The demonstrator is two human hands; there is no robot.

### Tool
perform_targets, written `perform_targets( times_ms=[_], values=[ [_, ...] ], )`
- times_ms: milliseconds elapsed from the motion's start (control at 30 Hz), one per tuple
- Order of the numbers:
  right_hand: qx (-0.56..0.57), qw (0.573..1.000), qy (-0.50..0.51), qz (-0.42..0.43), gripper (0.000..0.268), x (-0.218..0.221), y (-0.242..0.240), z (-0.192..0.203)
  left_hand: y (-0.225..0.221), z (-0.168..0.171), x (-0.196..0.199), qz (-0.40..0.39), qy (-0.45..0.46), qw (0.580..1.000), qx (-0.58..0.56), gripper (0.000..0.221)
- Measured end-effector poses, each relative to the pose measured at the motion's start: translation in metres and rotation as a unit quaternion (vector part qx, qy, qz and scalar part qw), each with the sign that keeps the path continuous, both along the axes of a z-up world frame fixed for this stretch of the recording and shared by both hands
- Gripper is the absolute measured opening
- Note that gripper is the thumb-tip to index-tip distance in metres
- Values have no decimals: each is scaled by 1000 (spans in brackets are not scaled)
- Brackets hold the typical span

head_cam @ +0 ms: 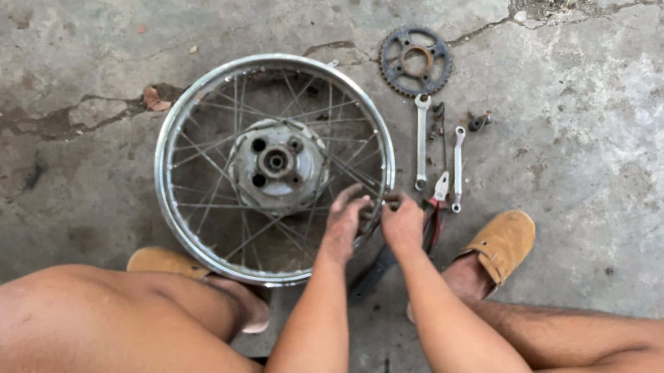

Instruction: Checking and adjusting the tension of spokes on a motorcycle wheel rim

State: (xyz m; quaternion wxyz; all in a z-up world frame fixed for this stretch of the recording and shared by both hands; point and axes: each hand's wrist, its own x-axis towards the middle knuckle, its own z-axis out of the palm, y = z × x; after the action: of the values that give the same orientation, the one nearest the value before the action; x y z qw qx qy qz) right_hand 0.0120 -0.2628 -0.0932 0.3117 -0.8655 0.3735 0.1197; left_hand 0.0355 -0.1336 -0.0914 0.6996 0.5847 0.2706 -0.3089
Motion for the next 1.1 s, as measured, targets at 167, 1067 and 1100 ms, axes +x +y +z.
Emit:
perform_targets(
  times_ms=[167, 1067, 1100],
  values=[
    [8, 999, 36, 32, 22, -3, -11, -19, -3, -9, -7, 42, 3, 999, 30, 47],
    [387, 883, -60, -260, 23, -51, -21, -86, 42, 11, -1, -153, -13, 969, 195, 41],
    [387, 884, -52, -258, 21, -54, -20, -91, 47, 18, -1, -98, 1, 980, 174, 50]
  ],
)
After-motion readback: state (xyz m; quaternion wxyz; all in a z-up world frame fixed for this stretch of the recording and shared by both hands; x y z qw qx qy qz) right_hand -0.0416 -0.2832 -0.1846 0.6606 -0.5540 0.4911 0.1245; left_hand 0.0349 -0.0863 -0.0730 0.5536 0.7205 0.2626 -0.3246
